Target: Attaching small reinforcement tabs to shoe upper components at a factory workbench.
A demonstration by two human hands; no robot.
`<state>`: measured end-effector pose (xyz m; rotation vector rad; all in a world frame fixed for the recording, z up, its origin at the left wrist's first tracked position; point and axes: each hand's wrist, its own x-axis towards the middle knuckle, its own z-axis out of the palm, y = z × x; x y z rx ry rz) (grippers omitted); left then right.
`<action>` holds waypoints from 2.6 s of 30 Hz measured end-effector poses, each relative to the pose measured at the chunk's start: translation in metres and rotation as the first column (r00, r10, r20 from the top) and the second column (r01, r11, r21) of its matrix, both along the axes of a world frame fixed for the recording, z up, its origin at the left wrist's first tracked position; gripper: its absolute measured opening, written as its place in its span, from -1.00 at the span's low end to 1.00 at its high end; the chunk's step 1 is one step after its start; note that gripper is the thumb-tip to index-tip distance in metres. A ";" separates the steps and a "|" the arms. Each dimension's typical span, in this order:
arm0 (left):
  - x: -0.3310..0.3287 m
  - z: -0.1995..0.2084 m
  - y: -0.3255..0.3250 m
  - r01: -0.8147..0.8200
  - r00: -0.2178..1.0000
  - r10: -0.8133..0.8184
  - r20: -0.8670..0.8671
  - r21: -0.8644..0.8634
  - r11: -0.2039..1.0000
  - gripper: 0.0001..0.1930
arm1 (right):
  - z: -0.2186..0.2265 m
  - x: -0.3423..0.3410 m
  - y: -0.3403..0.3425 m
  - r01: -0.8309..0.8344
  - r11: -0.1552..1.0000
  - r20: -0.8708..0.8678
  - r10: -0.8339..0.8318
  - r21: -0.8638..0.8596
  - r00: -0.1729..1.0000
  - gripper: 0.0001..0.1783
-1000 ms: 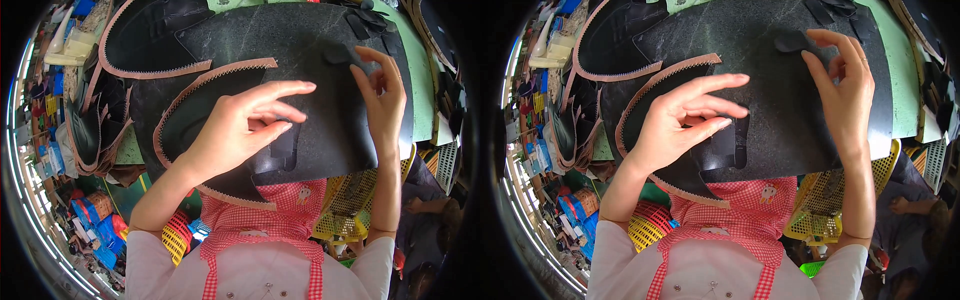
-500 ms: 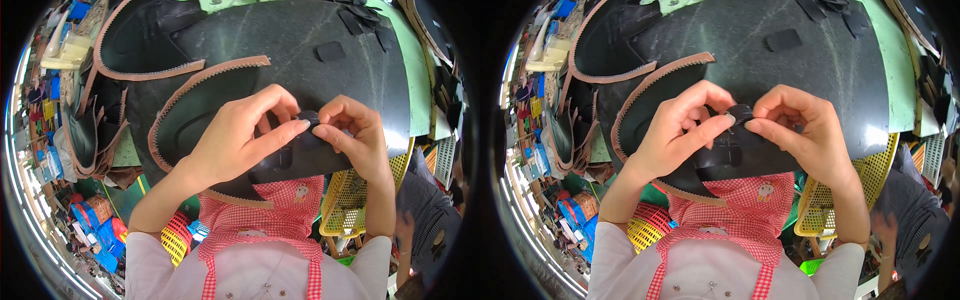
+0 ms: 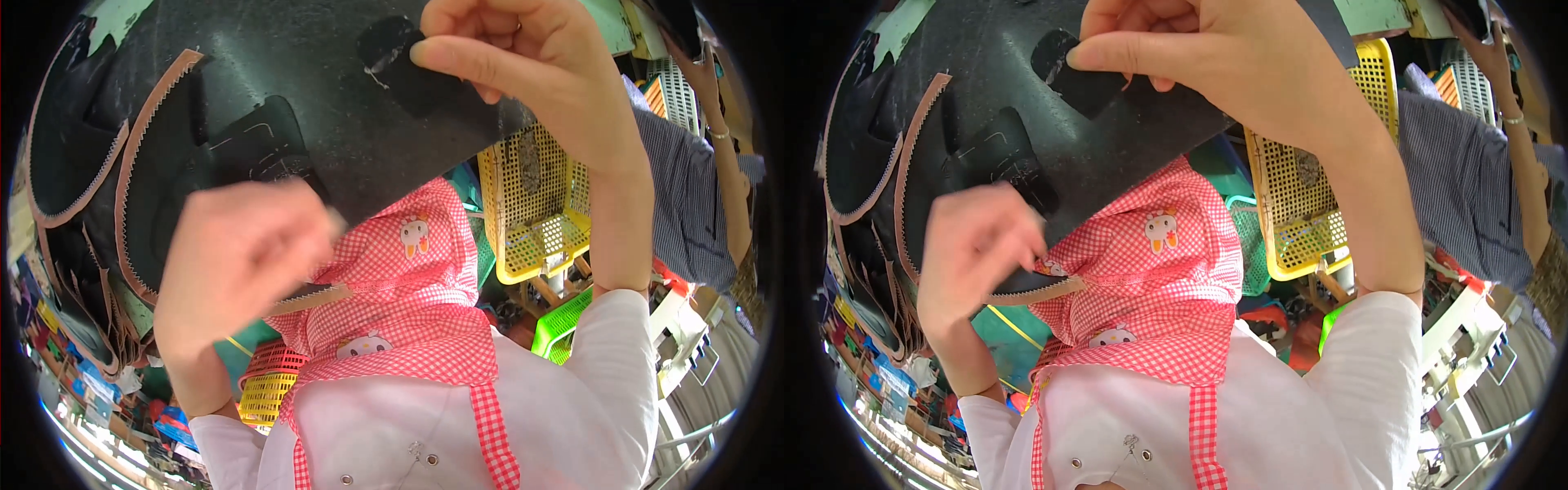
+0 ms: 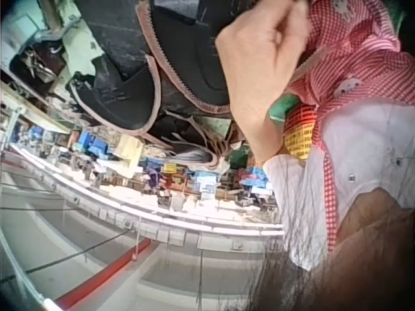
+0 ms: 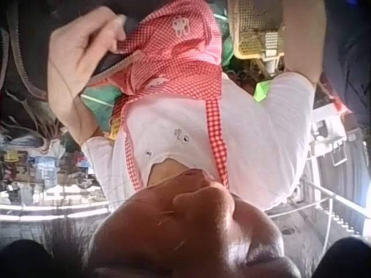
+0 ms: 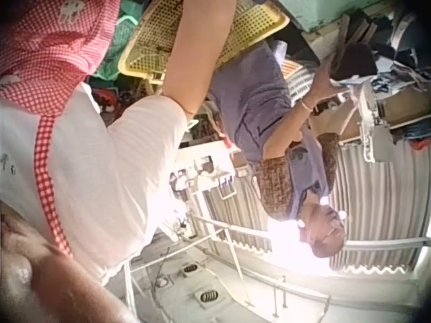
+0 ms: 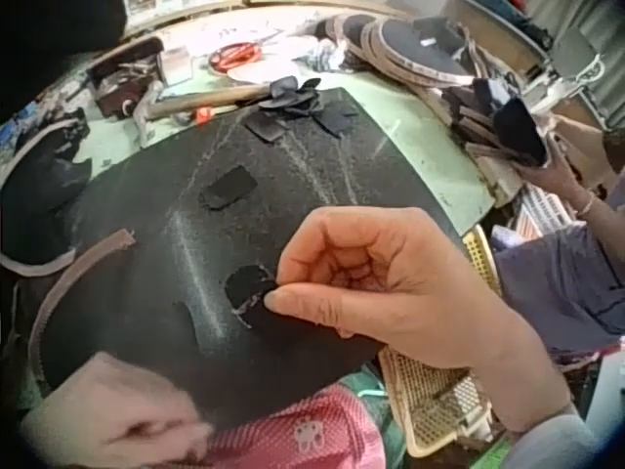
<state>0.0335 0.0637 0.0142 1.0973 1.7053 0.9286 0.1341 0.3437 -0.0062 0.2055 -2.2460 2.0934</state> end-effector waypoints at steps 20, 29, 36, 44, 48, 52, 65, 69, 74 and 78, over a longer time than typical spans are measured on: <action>0.013 0.004 0.017 -0.327 0.939 0.306 0.157 0.131 0.936 -0.66 | 0.027 0.015 -0.051 0.080 0.997 0.364 -0.075 0.001 0.929 -0.86; 0.021 0.006 -0.018 -0.382 0.904 0.347 0.252 0.105 0.918 -0.86 | 0.026 0.018 -0.017 0.284 0.940 0.426 -0.338 0.188 0.839 -0.94; 0.060 -0.004 -0.040 0.274 0.958 -0.267 -0.108 0.061 0.960 -0.84 | 0.019 0.016 -0.008 0.432 0.901 0.338 -0.392 -0.050 0.856 -0.88; 0.021 0.014 -0.043 -0.335 0.940 0.337 0.052 -0.051 0.941 -0.79 | 0.013 0.016 -0.056 0.051 0.999 0.285 -0.049 -0.001 0.957 -0.73; 0.007 0.011 -0.036 -0.482 0.811 0.507 0.292 -0.159 0.862 -0.79 | 0.012 0.008 -0.077 -0.086 0.996 0.263 0.073 0.037 0.962 -0.73; 0.007 0.008 -0.026 -0.500 0.818 0.521 0.246 -0.144 0.854 -0.85 | 0.016 0.001 -0.094 0.039 0.999 0.383 -0.041 0.013 0.923 -0.79; -0.006 -0.013 -0.028 -0.487 0.852 0.515 0.097 -0.216 0.846 -0.86 | -0.013 -0.001 -0.084 0.168 0.716 -0.079 -0.156 0.677 0.985 -0.83; -0.005 -0.013 -0.027 -0.499 0.841 0.533 0.094 -0.243 0.832 -0.86 | -0.013 -0.002 -0.084 0.173 0.715 -0.092 -0.152 0.678 0.984 -0.82; -0.002 -0.014 -0.030 -0.504 0.846 0.529 0.071 -0.221 0.835 -0.85 | -0.014 0.001 -0.086 0.186 0.712 -0.101 -0.161 0.677 0.982 -0.82; 0.000 -0.016 -0.030 -0.500 0.850 0.524 0.052 -0.230 0.835 -0.85 | -0.017 0.004 -0.088 0.186 0.714 -0.094 -0.167 0.675 0.981 -0.82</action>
